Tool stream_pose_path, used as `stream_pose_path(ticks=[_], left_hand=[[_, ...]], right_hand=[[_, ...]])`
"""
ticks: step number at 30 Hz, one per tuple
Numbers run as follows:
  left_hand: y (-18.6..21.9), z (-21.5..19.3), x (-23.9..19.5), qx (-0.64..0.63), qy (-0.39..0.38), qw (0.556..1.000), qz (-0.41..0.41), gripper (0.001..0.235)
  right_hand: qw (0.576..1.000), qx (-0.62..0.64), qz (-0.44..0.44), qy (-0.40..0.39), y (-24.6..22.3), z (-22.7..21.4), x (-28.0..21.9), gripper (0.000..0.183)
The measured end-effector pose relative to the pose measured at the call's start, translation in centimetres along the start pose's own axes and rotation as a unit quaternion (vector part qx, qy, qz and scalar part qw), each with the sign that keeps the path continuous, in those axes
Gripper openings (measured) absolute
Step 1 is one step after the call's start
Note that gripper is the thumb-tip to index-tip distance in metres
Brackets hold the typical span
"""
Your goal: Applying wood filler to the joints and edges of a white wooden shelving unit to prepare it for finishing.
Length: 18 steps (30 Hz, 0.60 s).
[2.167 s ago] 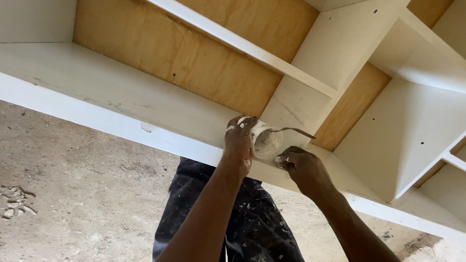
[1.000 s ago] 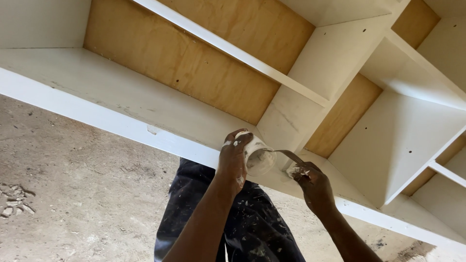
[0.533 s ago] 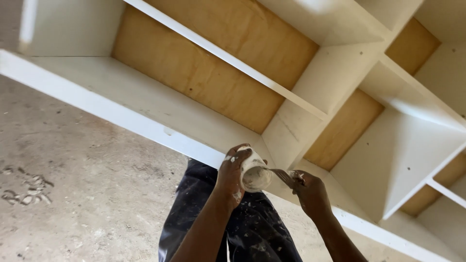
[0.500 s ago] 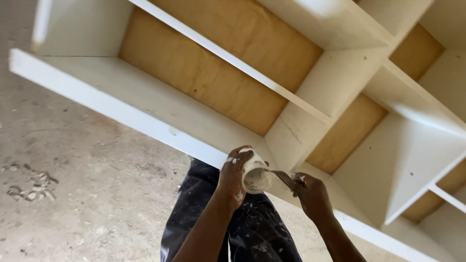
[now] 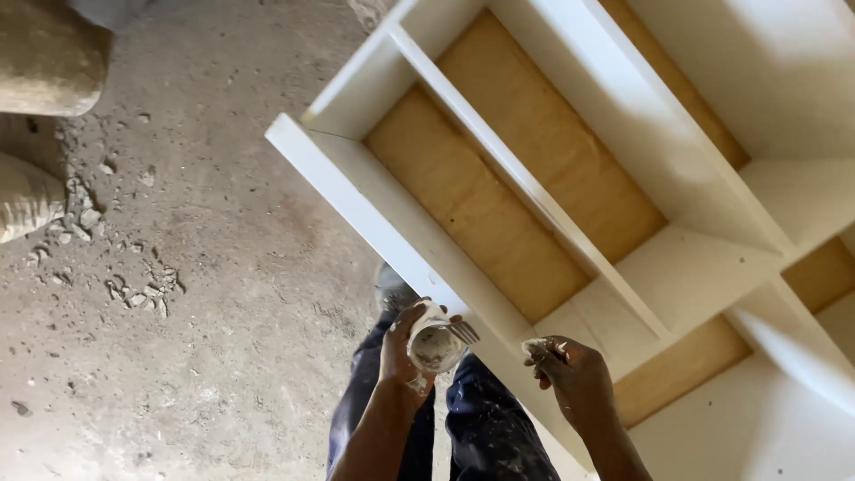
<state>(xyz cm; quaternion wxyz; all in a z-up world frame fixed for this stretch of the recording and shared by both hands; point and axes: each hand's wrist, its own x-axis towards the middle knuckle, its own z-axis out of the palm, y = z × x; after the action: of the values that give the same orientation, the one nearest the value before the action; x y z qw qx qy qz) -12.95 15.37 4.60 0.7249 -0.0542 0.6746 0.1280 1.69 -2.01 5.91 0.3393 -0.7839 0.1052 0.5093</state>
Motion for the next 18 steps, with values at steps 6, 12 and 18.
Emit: stream_pose_path(ticks=[6, 12, 18], left_hand=[[4.2, -2.2, 3.3, -0.012, 0.040, 0.997, 0.071, 0.032], [4.8, -9.0, 13.8, 0.352, 0.004, 0.929, 0.116, 0.025], [11.2, -3.2, 5.6, 0.376, 0.029, 0.921, -0.101, 0.025]], right_hand=[[0.997, -0.073, -0.037, -0.003, -6.4, 5.0, 1.7, 0.023], [0.981, -0.185, -0.054, -0.035, -11.4, 11.5, 4.0, 0.022], [0.927, -0.320, -0.197, -0.023, -10.2, 15.7, 7.8, 0.026]])
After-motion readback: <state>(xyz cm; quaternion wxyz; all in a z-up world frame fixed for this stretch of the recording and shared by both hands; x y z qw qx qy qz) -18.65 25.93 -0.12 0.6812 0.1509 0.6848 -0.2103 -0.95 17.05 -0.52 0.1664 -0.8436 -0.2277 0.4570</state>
